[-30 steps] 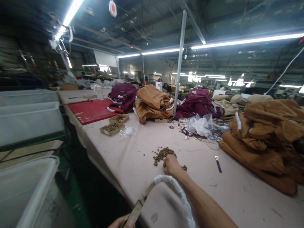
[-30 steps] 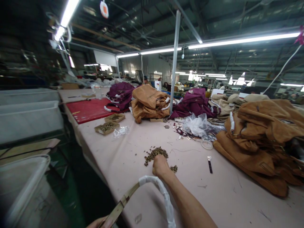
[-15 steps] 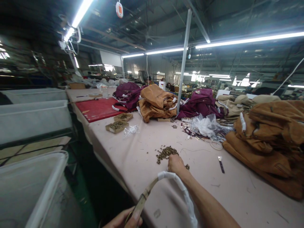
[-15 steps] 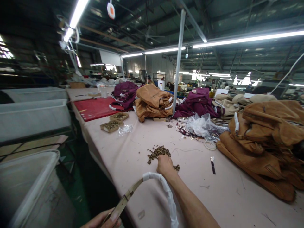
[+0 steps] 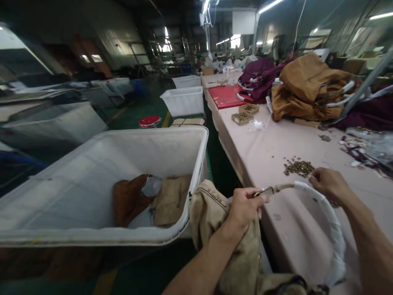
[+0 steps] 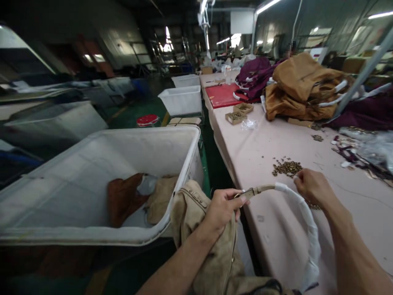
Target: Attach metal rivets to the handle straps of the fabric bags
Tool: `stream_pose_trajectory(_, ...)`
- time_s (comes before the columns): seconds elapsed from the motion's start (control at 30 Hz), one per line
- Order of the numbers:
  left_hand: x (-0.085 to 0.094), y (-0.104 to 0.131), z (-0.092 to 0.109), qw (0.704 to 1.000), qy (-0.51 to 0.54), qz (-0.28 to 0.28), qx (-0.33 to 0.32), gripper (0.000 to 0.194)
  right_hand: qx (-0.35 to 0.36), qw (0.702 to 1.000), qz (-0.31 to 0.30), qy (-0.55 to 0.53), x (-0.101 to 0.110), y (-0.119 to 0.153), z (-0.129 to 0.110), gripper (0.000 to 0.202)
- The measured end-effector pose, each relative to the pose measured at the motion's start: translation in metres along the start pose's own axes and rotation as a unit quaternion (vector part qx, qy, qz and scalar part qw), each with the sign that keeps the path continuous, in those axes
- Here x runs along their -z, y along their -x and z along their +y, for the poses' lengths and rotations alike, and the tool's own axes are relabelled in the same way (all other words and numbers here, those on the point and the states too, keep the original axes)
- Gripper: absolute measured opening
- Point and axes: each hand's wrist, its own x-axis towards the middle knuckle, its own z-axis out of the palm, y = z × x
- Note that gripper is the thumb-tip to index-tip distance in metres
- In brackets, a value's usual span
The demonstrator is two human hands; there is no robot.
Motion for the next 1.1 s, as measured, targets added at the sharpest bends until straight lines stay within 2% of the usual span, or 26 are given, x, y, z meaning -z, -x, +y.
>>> stream_pose_trajectory(0.1,-0.001,-0.007,-0.007,1.0,0.022,0.0,0.005,0.039,0.027,0.999,0.034,0.006,0.036,0.013,-0.006,0.012)
stream_pose_trajectory(0.2,-0.001,-0.018,-0.008,0.999,0.04,0.001,0.011,0.041,0.135,0.985,0.096,-0.056,0.058,0.034,-0.043,0.017)
stream_pose_trajectory(0.23,-0.001,-0.021,-0.007,0.999,0.042,0.001,0.016,0.042,0.187,0.974,0.097,-0.081,0.059,0.04,-0.059,0.016)
stream_pose_trajectory(0.3,0.001,-0.024,-0.004,0.999,0.041,-0.003,0.023,0.043,0.275,0.955,0.054,-0.1,0.051,0.05,-0.09,0.011)
stream_pose_trajectory(0.37,0.002,-0.024,0.001,0.999,0.04,-0.007,0.025,0.046,0.333,0.94,-0.004,-0.08,0.034,0.055,-0.112,0.006)
stream_pose_trajectory(0.43,0.003,-0.021,0.005,0.999,0.046,-0.01,0.022,0.051,0.365,0.929,-0.034,-0.056,0.017,0.055,-0.124,0.005)
stream_pose_trajectory(0.57,0.004,-0.017,0.014,0.999,0.045,-0.022,0.012,0.055,0.373,0.925,-0.04,-0.063,0.001,0.052,-0.128,0.01)
stream_pose_trajectory(0.8,0.014,-0.026,0.024,0.999,-0.002,-0.047,-0.006,0.047,0.351,0.931,-0.031,-0.093,0.006,0.05,-0.145,0.019)
stream_pose_trajectory(0.97,0.014,-0.026,0.031,0.996,-0.043,-0.065,-0.053,0.054,0.335,0.934,-0.014,-0.121,0.013,0.048,-0.151,0.019)
stream_pose_trajectory(1.1,0.01,-0.024,0.034,0.992,-0.088,-0.049,-0.075,0.061,0.331,0.936,0.019,-0.119,0.019,0.05,-0.153,0.02)
